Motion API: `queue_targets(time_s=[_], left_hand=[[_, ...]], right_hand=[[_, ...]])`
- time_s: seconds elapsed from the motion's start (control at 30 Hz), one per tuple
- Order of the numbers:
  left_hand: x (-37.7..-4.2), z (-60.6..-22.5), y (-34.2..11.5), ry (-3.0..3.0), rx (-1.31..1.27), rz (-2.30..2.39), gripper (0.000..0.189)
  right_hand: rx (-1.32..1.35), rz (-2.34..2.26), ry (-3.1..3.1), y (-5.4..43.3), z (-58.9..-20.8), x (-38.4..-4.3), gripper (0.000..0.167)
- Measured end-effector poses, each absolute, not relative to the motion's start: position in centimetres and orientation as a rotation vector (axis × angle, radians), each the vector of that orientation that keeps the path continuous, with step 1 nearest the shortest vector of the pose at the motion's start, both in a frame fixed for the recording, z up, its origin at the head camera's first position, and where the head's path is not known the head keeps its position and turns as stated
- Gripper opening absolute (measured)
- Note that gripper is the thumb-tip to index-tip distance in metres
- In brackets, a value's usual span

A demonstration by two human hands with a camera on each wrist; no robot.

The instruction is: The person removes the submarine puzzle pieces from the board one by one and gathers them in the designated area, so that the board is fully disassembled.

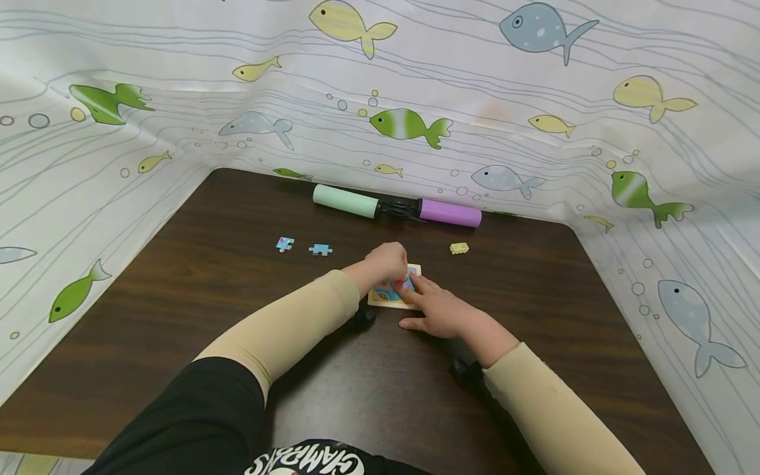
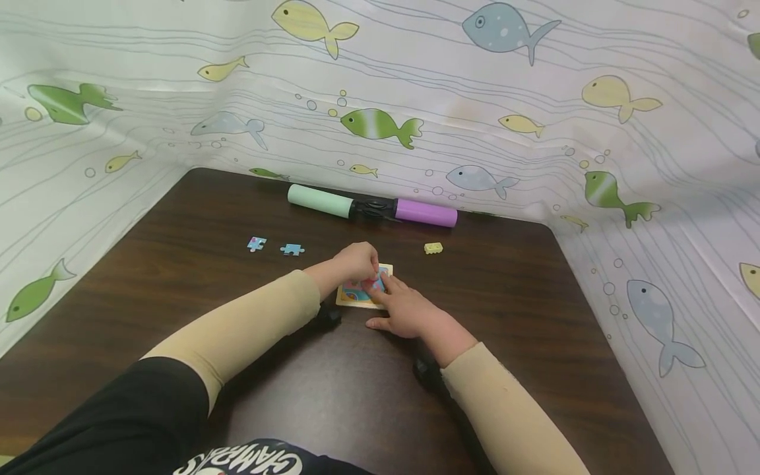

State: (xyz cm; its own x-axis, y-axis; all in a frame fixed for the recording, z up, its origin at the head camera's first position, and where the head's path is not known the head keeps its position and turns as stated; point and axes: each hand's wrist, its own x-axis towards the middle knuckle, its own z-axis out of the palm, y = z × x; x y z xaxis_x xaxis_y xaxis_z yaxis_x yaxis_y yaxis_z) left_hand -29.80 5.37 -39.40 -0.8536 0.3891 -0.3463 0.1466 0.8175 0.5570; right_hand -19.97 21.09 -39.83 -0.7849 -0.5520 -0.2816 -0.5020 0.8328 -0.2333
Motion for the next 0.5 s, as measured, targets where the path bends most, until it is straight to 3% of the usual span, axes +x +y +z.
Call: queue_targets(time_s=[0.5], left_hand=[[-29.8, -39.8, 5.0, 2.597, 0.483, 0.745, 0.014]], right_hand=[[-0.771, -0.156, 2.689, 20.9, -39.6, -17.4, 0.078]])
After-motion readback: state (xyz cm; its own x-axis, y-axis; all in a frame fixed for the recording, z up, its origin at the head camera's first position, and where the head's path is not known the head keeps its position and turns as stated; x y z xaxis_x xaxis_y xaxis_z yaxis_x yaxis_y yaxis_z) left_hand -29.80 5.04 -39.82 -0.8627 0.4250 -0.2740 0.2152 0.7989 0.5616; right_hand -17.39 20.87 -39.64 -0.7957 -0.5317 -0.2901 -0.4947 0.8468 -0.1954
